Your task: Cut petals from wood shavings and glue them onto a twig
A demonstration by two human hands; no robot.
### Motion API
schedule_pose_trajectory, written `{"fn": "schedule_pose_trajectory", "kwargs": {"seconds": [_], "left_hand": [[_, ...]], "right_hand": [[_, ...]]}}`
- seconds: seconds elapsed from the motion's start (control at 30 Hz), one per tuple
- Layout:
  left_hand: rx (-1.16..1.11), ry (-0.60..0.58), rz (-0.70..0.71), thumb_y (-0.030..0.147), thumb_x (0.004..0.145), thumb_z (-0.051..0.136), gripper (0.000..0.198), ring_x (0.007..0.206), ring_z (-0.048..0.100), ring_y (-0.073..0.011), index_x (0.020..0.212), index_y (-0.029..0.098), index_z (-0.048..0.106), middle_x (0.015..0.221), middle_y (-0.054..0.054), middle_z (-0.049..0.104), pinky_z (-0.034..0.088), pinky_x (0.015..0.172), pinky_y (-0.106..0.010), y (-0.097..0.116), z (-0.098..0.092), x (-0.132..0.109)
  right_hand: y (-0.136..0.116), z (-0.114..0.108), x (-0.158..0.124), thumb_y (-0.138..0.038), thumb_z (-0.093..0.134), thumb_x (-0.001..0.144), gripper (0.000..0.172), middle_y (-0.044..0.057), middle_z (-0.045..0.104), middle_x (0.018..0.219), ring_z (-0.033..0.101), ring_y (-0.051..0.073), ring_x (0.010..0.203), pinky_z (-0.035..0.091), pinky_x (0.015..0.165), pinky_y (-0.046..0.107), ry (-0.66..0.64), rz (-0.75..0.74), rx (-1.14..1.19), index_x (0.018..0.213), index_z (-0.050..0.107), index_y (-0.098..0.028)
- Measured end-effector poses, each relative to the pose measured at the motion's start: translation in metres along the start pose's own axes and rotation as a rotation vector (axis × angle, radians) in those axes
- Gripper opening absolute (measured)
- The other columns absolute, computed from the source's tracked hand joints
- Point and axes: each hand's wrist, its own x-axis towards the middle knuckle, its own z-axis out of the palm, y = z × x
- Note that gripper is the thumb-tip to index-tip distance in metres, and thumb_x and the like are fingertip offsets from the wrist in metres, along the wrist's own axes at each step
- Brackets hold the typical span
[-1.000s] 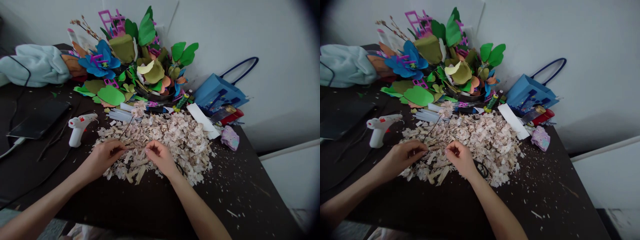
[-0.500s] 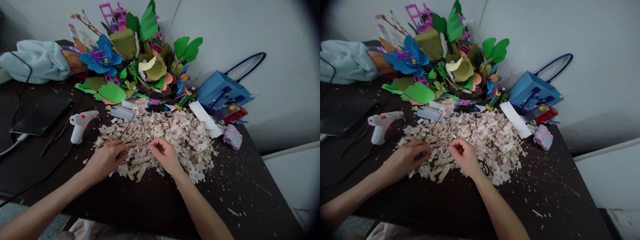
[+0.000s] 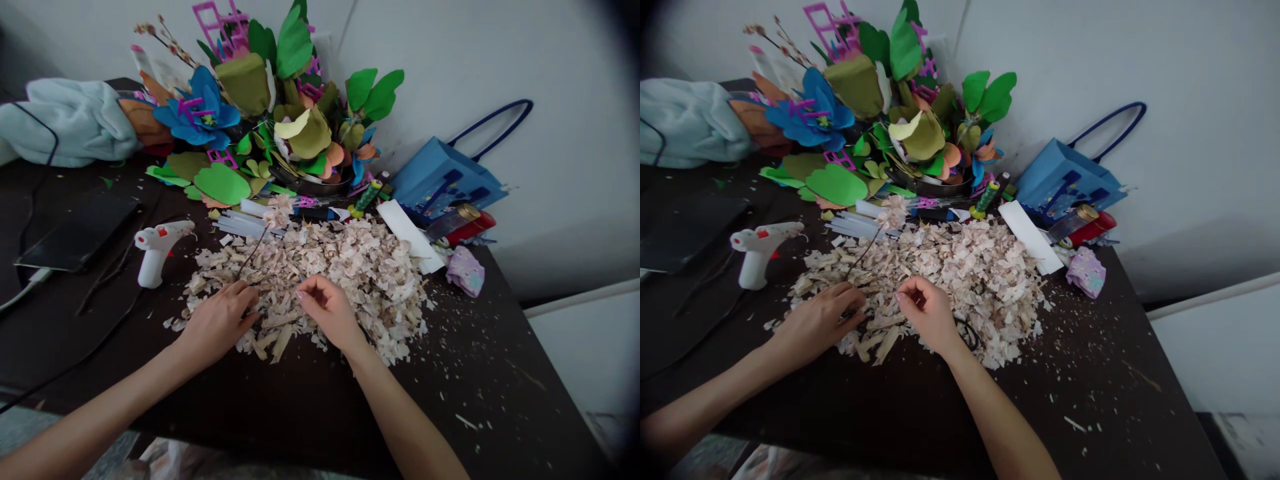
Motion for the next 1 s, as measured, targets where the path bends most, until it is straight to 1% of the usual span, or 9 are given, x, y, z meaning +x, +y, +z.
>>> {"fn": "schedule_pose_trajectory", "kwargs": {"seconds": [0.17, 0.4, 0.5, 0.63, 0.73, 0.8, 0.9, 0.97, 1.0], "left_hand": [[-0.037, -0.039, -0.027, 0.024, 0.085, 0.051, 0.003, 0.074, 0.059, -0.0219, 0.084, 0.022, 0.053, 0.089, -0.005, 0.059, 0.037, 0.060, -0.029, 0.001, -0.001, 0.002], [-0.080, -0.026, -0.050, 0.024, 0.081, 0.054, 0.003, 0.072, 0.059, -0.0212, 0.082, 0.023, 0.053, 0.087, -0.004, 0.060, 0.037, 0.060, -0.028, 0.000, -0.002, 0.001], [-0.108, -0.007, -0.068, 0.025, 0.079, 0.056, 0.004, 0.068, 0.058, -0.0203, 0.078, 0.023, 0.052, 0.081, -0.003, 0.061, 0.036, 0.058, -0.028, -0.001, -0.003, 0.001], [-0.204, 0.014, -0.108, 0.026, 0.076, 0.059, 0.006, 0.058, 0.054, -0.0173, 0.073, 0.024, 0.055, 0.068, 0.000, 0.061, 0.033, 0.054, -0.026, -0.002, -0.003, 0.001], [-0.323, 0.012, -0.120, 0.026, 0.074, 0.062, 0.005, 0.054, 0.053, -0.0155, 0.071, 0.023, 0.058, 0.060, 0.002, 0.059, 0.034, 0.052, -0.025, -0.003, -0.005, 0.002], [-0.437, 0.031, -0.134, 0.027, 0.075, 0.065, 0.006, 0.053, 0.052, -0.0147, 0.073, 0.023, 0.061, 0.059, 0.002, 0.059, 0.035, 0.052, -0.024, -0.002, -0.009, 0.003], [-0.737, 0.076, -0.182, 0.033, 0.075, 0.070, 0.014, 0.060, 0.057, -0.0160, 0.083, 0.022, 0.065, 0.069, -0.002, 0.064, 0.041, 0.054, -0.024, 0.001, -0.017, 0.007], [-0.965, 0.090, -0.230, 0.036, 0.074, 0.073, 0.021, 0.066, 0.058, -0.0167, 0.087, 0.020, 0.067, 0.076, -0.004, 0.066, 0.044, 0.057, -0.024, 0.004, -0.022, 0.009], [-1.058, 0.092, -0.256, 0.037, 0.074, 0.074, 0.023, 0.066, 0.058, -0.0159, 0.088, 0.020, 0.068, 0.076, -0.004, 0.065, 0.044, 0.057, -0.024, 0.006, -0.024, 0.010]], "right_hand": [[0.001, 0.001, 0.000, -0.030, 0.057, 0.088, 0.011, -0.002, 0.051, 0.069, 0.046, 0.013, 0.058, 0.037, 0.055, 0.027, -0.001, 0.007, 0.020, 0.081, 0.057, -0.021], [-0.001, 0.002, 0.000, -0.031, 0.057, 0.088, 0.012, -0.002, 0.051, 0.068, 0.046, 0.014, 0.059, 0.034, 0.053, 0.026, -0.007, 0.024, -0.009, 0.082, 0.057, -0.022], [0.000, 0.002, 0.001, -0.032, 0.056, 0.088, 0.013, -0.002, 0.052, 0.068, 0.046, 0.013, 0.058, 0.034, 0.053, 0.026, -0.018, 0.016, -0.012, 0.081, 0.057, -0.022], [-0.001, 0.003, 0.001, -0.031, 0.057, 0.088, 0.012, -0.002, 0.051, 0.067, 0.046, 0.014, 0.058, 0.034, 0.053, 0.025, -0.016, 0.014, -0.022, 0.080, 0.058, -0.022], [0.000, 0.004, 0.000, -0.030, 0.056, 0.088, 0.012, -0.002, 0.051, 0.067, 0.046, 0.013, 0.058, 0.034, 0.053, 0.025, -0.018, 0.004, -0.027, 0.080, 0.058, -0.021], [0.000, 0.006, 0.000, -0.029, 0.057, 0.088, 0.011, -0.002, 0.051, 0.068, 0.046, 0.013, 0.058, 0.034, 0.053, 0.025, -0.016, 0.003, -0.014, 0.080, 0.058, -0.021], [-0.002, 0.011, 0.002, -0.032, 0.059, 0.086, 0.013, -0.003, 0.051, 0.066, 0.046, 0.012, 0.056, 0.034, 0.051, 0.025, -0.005, 0.034, 0.039, 0.080, 0.057, -0.021], [-0.006, 0.018, 0.004, -0.036, 0.061, 0.085, 0.016, -0.004, 0.051, 0.065, 0.046, 0.011, 0.053, 0.035, 0.049, 0.024, -0.018, 0.067, 0.122, 0.081, 0.057, -0.021], [-0.008, 0.021, 0.006, -0.038, 0.062, 0.084, 0.018, -0.004, 0.051, 0.065, 0.046, 0.011, 0.052, 0.035, 0.048, 0.023, -0.032, 0.079, 0.177, 0.082, 0.057, -0.021]]}}
